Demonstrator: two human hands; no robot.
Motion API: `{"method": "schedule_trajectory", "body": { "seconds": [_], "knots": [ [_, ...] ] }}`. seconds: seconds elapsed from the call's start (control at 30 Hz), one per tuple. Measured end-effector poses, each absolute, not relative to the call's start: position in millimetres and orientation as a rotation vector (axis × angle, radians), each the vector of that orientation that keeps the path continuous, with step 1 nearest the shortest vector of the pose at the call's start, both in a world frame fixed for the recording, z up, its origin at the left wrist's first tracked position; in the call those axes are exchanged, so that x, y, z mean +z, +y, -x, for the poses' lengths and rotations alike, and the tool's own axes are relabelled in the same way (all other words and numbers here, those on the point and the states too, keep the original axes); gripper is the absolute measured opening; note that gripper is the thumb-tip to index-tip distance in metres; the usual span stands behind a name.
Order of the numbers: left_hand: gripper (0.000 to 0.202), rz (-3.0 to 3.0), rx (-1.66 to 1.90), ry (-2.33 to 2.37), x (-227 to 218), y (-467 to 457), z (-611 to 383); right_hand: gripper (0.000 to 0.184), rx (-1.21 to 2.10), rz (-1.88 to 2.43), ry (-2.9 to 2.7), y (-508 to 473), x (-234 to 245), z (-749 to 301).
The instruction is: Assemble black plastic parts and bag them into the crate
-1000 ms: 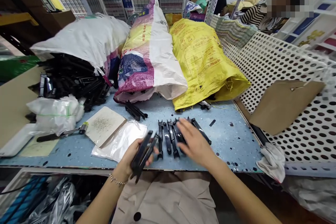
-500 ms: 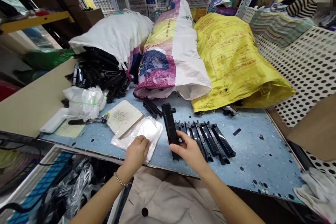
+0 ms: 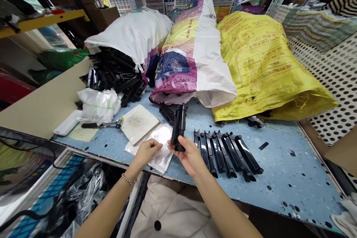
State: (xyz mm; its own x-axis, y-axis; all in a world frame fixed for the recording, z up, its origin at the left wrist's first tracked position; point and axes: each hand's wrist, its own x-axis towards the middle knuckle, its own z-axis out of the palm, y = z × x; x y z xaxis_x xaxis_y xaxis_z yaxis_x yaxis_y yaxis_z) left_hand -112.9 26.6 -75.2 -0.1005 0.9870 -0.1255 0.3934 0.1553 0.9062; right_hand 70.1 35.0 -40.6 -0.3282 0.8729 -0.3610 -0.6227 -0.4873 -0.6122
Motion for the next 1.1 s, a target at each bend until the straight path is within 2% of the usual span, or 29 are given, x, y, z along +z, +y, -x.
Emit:
{"method": "schedule_trajectory", "body": {
  "seconds": [0.17, 0.33, 0.43, 0.57, 0.63, 0.73, 0.83, 0.93, 1.0, 1.1],
  "knots": [
    [0.008, -1.582, 0.986, 1.712, -68.2, 15.6, 115.6, 0.025, 1.895, 0.913, -0.309, 44.4, -61.6, -42.3],
    [0.030, -2.204, 0.605, 1.917, -50.7, 8.1, 123.4, 0.024, 1.853, 0.944, -0.422, 31.5, -59.6, -54.7],
    [0.051, -2.118, 0.702, 1.834, -48.5, 16.6, 127.2, 0.029, 2.151, 0.824, -0.353, 6.4, -53.6, -82.7],
    [0.070, -1.979, 0.838, 1.598, -52.1, 25.5, 135.5, 0.050, 2.688, 0.571, 0.038, -19.1, -62.0, -102.8],
    [0.074, -1.981, 0.841, 1.554, -50.7, 22.6, 137.8, 0.056, 2.776, 0.509, 0.222, -18.0, -70.0, -98.1],
    [0.075, -2.035, 0.789, 1.494, -41.6, 7.3, 130.4, 0.052, 2.763, 0.539, 0.292, -4.0, -76.6, -80.7],
    [0.076, -2.104, 0.680, 1.330, -30.9, -15.6, 110.1, 0.036, 2.563, 0.798, -0.058, 6.1, -70.8, -64.4],
    [0.079, -2.080, 0.654, 1.222, -23.1, -36.4, 91.7, 0.026, 2.082, 1.046, -0.699, -0.5, -53.7, -58.6],
    [0.075, -1.980, 0.726, 1.236, -15.3, -47.8, 90.2, 0.040, 1.940, 1.013, -1.043, -12.3, -39.5, -60.4],
    [0.048, -1.724, 0.836, 1.371, 6.5, -68.8, 112.7, 0.059, 2.165, 0.753, -1.295, -30.6, -21.0, -64.7]
  ]
}}
